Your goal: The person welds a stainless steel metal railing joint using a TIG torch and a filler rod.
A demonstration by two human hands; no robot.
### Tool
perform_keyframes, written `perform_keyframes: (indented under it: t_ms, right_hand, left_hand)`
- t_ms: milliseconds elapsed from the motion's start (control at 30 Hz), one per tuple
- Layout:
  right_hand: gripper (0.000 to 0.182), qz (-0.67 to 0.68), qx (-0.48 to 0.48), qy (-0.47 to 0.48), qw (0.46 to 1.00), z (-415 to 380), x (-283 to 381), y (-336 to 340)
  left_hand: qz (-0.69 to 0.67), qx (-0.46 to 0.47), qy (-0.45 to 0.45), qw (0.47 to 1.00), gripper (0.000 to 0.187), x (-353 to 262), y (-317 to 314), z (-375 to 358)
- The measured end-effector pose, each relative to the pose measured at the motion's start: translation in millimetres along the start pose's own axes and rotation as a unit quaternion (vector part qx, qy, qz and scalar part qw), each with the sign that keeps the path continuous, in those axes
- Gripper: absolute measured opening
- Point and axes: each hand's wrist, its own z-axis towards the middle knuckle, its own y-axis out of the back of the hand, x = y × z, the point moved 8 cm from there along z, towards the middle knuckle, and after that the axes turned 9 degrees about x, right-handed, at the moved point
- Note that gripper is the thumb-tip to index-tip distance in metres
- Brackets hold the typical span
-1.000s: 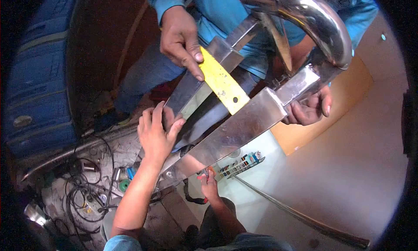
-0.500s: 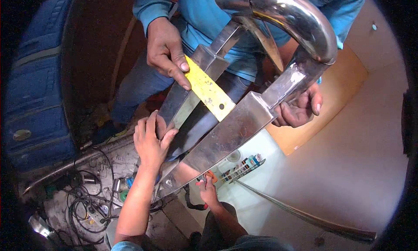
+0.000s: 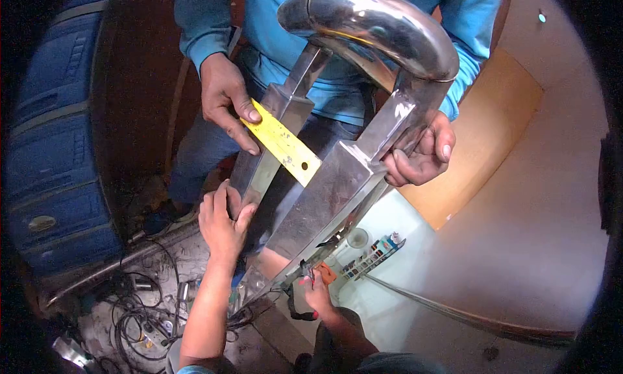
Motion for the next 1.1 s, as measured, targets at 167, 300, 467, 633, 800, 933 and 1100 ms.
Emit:
perform_keyframes:
  t_ms: [167,300,467,633,800,933,1100]
  right_hand:
    - [0.037,-0.016,0.002,0.001,1.0,-3.0,2.4,2.7]
    - [0.038,-0.011,-0.005,0.006,1.0,1.1,-14.4,-2.3]
    - [0.035,-0.009,0.024,-0.03,0.999,-0.1,-13.4,-2.7]
    - [0.036,-0.024,0.038,-0.061,0.997,-3.0,7.2,-2.3]
    - [0.039,-0.021,0.017,-0.013,1.0,-2.2,6.0,-0.1]
    - [0.039,-0.037,0.001,0.005,0.999,-1.0,0.1,-0.1]
    - [0.041,-0.038,0.013,0.017,0.999,-2.0,15.3,3.4]
  left_hand:
    - [0.008,0.018,0.016,1.0,0.073,2.1,-0.7,0.6]
    - [0.008,-0.004,-0.005,1.0,0.07,-8.0,11.2,2.5]
    - [-0.024,-0.008,0.006,1.0,0.069,-1.7,29.8,7.5]
    - [-0.03,0.003,0.017,0.999,0.075,4.1,18.0,1.3]
    - [-0.055,0.017,0.038,0.998,0.069,8.8,10.6,-1.3]
    - [-0.056,0.011,0.033,0.998,0.067,5.9,12.8,-0.7]
    - [-0.051,0.006,0.034,0.998,0.07,10.7,7.4,-1.4]
